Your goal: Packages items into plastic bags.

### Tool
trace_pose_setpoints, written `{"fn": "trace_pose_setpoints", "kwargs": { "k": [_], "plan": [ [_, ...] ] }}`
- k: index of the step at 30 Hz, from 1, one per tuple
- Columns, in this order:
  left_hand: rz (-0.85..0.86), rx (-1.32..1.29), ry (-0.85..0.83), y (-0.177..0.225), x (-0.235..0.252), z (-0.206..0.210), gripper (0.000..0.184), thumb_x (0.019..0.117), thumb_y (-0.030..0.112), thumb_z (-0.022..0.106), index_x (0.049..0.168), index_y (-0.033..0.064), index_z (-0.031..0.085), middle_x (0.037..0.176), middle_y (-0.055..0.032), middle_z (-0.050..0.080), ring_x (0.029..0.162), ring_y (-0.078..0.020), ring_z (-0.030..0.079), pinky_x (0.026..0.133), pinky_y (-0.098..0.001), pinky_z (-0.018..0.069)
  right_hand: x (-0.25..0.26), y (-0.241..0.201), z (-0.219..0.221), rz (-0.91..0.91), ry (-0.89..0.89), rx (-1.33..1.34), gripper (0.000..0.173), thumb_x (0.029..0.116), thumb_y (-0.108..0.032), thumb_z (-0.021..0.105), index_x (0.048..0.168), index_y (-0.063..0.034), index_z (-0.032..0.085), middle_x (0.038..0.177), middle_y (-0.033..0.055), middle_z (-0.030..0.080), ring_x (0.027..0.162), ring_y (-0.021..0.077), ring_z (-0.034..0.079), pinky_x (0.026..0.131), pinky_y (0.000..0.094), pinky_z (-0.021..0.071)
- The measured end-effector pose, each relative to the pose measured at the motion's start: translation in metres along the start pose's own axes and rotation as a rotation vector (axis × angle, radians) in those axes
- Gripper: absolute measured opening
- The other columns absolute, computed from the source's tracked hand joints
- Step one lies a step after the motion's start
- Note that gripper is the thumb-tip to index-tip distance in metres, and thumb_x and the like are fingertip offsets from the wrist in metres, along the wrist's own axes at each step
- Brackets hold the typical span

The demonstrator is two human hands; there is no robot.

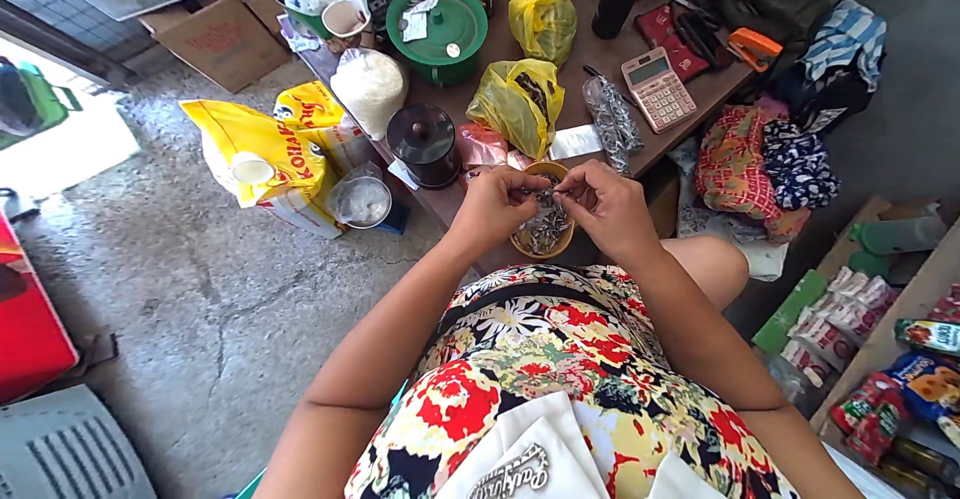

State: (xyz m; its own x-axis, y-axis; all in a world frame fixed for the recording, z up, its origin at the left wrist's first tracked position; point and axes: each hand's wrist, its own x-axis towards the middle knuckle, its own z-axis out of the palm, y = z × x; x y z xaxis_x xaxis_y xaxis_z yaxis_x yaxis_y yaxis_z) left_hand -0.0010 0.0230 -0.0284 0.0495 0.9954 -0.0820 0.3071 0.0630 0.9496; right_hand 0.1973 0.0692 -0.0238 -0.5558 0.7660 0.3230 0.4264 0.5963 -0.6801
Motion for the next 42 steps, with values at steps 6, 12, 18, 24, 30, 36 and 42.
{"fn": "trace_pose_setpoints", "kwargs": {
  "k": [6, 12, 18, 24, 30, 36, 42],
  "plan": [
    [0.009, 0.001, 0.005, 0.002, 0.0, 0.001, 0.022, 0.09, -0.003, 0.065, 0.109, 0.0023, 0.074, 0.109, -0.0079, 0.068, 0.077, -0.0024, 0.064, 0.072, -0.0173, 0.0554, -0.001, -0.001, 0.01, -0.079, -0.072, -0.046, 0.009, 0.0867, 0.003, 0.074, 0.092, 0.0002, 0.067, 0.086, 0.0122, 0.067, 0.078, 0.0225, 0.065, 0.072, 0.0316, 0.0557],
    [0.014, -0.024, 0.019, 0.002, -0.002, -0.002, 0.025, 0.089, -0.004, 0.065, 0.11, 0.003, 0.075, 0.11, -0.0084, 0.068, 0.079, -0.0035, 0.065, 0.073, -0.0178, 0.0558, -0.004, 0.007, 0.014, -0.128, -0.094, 0.038, 0.008, 0.0913, -0.001, 0.071, 0.099, -0.0012, 0.075, 0.102, 0.0124, 0.072, 0.093, 0.0182, 0.071, 0.086, 0.028, 0.0591],
    [0.016, -0.036, 0.023, 0.0, -0.004, -0.002, 0.024, 0.0894, -0.003, 0.066, 0.111, 0.0034, 0.075, 0.109, -0.0083, 0.068, 0.08, -0.0051, 0.066, 0.073, -0.0202, 0.057, -0.009, 0.017, 0.014, -0.107, -0.172, -0.017, 0.018, 0.0916, -0.014, 0.069, 0.106, -0.0092, 0.078, 0.12, 0.0154, 0.059, 0.103, 0.0241, 0.061, 0.086, 0.038, 0.0555],
    [-0.014, -0.04, -0.027, 0.004, -0.003, -0.008, 0.025, 0.0921, 0.002, 0.064, 0.115, -0.0014, 0.073, 0.112, -0.0134, 0.069, 0.089, -0.0097, 0.066, 0.082, -0.0251, 0.0556, -0.006, 0.022, 0.021, -0.153, -0.235, -0.07, 0.021, 0.0969, -0.022, 0.066, 0.108, -0.0084, 0.079, 0.13, 0.0227, 0.065, 0.112, 0.039, 0.066, 0.095, 0.0565, 0.0543],
    [0.008, -0.056, -0.032, 0.006, -0.006, -0.02, 0.024, 0.0909, 0.0, 0.063, 0.112, -0.0009, 0.074, 0.109, -0.0119, 0.069, 0.084, -0.0061, 0.063, 0.077, -0.0221, 0.0533, -0.004, 0.014, 0.013, -0.247, -0.078, -0.12, 0.027, 0.1022, -0.025, 0.059, 0.101, -0.0085, 0.08, 0.125, 0.0143, 0.071, 0.103, 0.0303, 0.071, 0.087, 0.0484, 0.0574],
    [-0.008, -0.064, -0.043, 0.008, -0.009, -0.021, 0.024, 0.0912, 0.001, 0.063, 0.112, -0.0003, 0.074, 0.107, -0.0102, 0.067, 0.082, -0.0037, 0.061, 0.075, -0.0193, 0.0517, -0.005, 0.01, 0.015, -0.16, -0.083, 0.038, 0.026, 0.0983, -0.028, 0.062, 0.1, -0.0085, 0.079, 0.118, 0.0159, 0.067, 0.101, 0.0178, 0.066, 0.086, 0.0285, 0.057],
    [-0.019, -0.074, -0.071, 0.006, -0.01, -0.018, 0.023, 0.0923, 0.002, 0.064, 0.113, 0.0005, 0.074, 0.109, -0.0087, 0.067, 0.084, -0.0025, 0.061, 0.076, -0.018, 0.0523, -0.011, 0.004, 0.018, 0.001, -0.074, 0.177, 0.029, 0.1009, -0.028, 0.061, 0.103, -0.007, 0.08, 0.114, 0.0124, 0.066, 0.099, 0.0077, 0.064, 0.085, 0.0182, 0.0538]
  ]
}}
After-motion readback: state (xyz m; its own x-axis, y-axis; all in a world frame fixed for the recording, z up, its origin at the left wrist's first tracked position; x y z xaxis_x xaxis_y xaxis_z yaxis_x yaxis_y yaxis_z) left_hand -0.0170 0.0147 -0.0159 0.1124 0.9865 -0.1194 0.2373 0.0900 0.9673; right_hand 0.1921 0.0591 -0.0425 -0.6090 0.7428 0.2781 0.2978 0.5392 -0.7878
